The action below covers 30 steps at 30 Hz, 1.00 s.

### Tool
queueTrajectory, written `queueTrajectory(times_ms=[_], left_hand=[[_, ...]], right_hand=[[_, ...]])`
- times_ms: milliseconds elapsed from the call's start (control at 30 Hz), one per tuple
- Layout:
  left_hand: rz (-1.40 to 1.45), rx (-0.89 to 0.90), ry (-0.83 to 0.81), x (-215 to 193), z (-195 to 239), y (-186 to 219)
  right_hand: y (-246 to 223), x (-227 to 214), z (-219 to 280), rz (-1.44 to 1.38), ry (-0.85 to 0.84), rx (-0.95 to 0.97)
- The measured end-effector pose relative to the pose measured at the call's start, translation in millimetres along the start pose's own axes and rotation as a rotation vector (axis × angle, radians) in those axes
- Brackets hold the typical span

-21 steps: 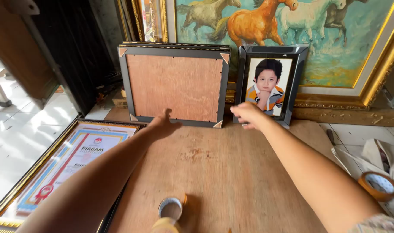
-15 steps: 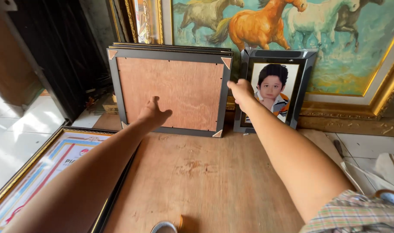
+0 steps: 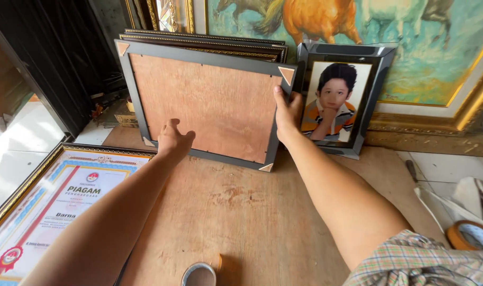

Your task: Applying adhesive tape to the back of a picture frame to secure the backing

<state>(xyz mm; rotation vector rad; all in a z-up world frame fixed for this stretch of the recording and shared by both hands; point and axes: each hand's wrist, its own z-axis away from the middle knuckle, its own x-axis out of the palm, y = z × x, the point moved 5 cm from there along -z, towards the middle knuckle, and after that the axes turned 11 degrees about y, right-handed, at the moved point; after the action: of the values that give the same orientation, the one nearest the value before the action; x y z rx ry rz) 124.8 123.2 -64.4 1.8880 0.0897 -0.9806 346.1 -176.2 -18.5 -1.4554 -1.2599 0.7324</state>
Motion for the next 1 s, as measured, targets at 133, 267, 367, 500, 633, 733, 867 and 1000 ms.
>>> queueTrajectory(times_ms=[133, 267, 367, 500, 633, 733, 867, 1000], left_hand=[[-0.028, -0.023, 0.076, -7.9, 12.8, -34.7], [0.060, -0.024, 0.277, -41.1, 60.4, -57.4], [0.188, -0.054, 0.156, -85.6, 144.0, -18.0], [0.298, 0.036, -0.234, -118.6, 262.8, 56.9], [0.437, -0.168, -0.095, -81.6, 339.6, 30.1], [0.535, -0.348, 0.020, -63.3, 397.1, -7.2], [0.114, -0.523, -0.073, -36.1, 447.9, -56.5], [-0.219, -0.592, -0.120, 10.8, 460.4, -97.3]], right_hand=[[-38.9, -79.7, -20.3, 0.003, 0.117, -0.164], [-87.8, -195.9, -76.7, -0.062, 0.190, -0.229], [-138.1, -296.3, -88.9, -0.049, 0.250, -0.226], [-181.7, -401.9, -60.4, 0.059, 0.295, -0.179], [-145.1, -492.4, -60.3, 0.253, 0.240, -0.118], [-132.3, -516.8, 6.9, 0.483, 0.134, -0.044], [-34.7, -572.2, 73.2, 0.765, -0.069, 0.276], [-49.0, -583.6, 174.5, 0.996, -0.033, 0.279]])
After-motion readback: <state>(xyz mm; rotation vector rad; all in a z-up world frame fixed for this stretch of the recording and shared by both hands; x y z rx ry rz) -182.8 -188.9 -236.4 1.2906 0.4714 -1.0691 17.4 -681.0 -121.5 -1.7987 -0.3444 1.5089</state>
